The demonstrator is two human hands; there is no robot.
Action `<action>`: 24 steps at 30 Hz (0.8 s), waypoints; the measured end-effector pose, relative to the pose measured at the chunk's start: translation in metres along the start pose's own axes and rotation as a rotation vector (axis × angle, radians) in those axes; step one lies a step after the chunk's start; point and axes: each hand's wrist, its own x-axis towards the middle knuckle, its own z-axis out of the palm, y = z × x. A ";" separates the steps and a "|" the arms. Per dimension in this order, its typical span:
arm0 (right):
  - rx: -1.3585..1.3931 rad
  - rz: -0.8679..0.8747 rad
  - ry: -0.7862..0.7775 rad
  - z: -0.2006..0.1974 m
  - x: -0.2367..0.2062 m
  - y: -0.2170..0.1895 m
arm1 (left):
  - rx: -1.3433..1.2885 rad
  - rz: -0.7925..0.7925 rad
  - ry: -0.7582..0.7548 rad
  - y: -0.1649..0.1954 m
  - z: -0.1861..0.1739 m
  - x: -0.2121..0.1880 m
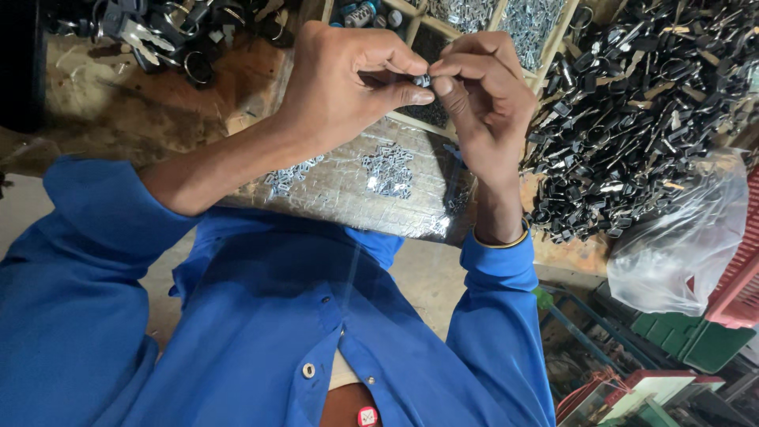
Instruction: The person sits at a workbench and assembles small cylindrical metal components by hand, fitting small metal pieces into a blue-topped part one at a time and placing finished assemblies into a compartmented tray. They repeatedly pick parts from piles on the bench and press the pieces together with both hands.
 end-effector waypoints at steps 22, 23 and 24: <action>-0.582 -0.026 0.049 -0.011 0.015 -0.008 | 0.065 0.095 -0.025 -0.008 -0.007 0.003; -0.831 -0.074 -0.018 -0.010 0.015 -0.009 | 0.076 0.076 -0.024 -0.007 -0.007 0.002; -0.860 -0.092 -0.048 -0.008 0.015 -0.010 | 0.074 0.087 -0.023 -0.006 -0.008 0.002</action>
